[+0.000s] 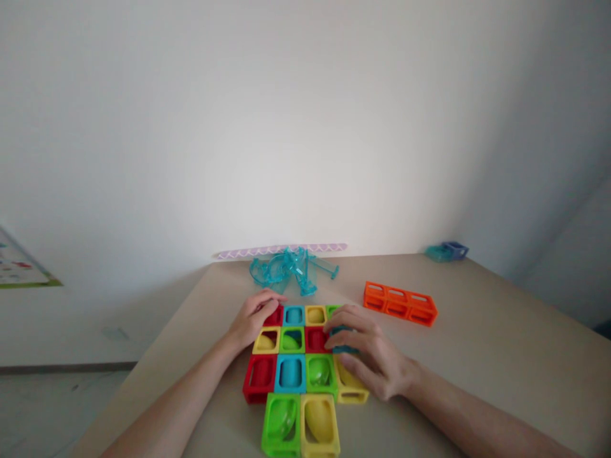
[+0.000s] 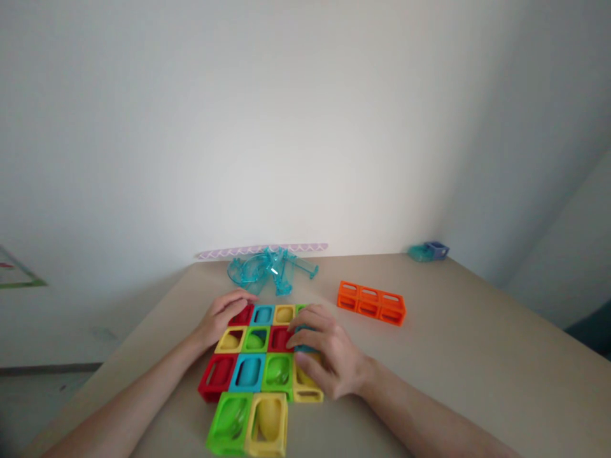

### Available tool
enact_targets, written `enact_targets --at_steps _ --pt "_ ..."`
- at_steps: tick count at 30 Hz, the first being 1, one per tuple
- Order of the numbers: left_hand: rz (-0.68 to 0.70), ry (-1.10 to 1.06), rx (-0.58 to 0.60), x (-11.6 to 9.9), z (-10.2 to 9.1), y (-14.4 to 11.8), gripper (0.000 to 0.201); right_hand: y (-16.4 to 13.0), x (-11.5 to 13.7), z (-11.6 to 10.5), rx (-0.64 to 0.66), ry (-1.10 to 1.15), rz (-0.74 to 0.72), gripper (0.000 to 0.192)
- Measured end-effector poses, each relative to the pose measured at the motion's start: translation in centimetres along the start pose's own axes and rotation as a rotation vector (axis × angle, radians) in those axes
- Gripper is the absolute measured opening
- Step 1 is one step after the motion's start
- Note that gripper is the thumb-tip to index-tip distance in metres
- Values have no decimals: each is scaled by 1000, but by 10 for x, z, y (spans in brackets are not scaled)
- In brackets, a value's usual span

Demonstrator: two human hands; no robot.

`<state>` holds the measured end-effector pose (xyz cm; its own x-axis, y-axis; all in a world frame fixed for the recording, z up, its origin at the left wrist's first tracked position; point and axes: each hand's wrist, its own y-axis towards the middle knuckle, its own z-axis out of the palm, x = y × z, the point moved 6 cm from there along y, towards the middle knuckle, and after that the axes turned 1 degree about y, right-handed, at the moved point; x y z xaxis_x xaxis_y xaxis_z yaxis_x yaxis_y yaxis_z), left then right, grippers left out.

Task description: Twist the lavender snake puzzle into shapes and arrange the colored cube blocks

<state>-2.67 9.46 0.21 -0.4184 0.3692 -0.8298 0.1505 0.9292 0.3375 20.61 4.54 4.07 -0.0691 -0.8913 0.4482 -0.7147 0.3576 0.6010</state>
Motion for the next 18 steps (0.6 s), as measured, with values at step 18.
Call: enact_targets --at_steps 18 --pt "-7 144 -63 5 -15 0 32 -23 -70 -6 -192 -54 645 24"
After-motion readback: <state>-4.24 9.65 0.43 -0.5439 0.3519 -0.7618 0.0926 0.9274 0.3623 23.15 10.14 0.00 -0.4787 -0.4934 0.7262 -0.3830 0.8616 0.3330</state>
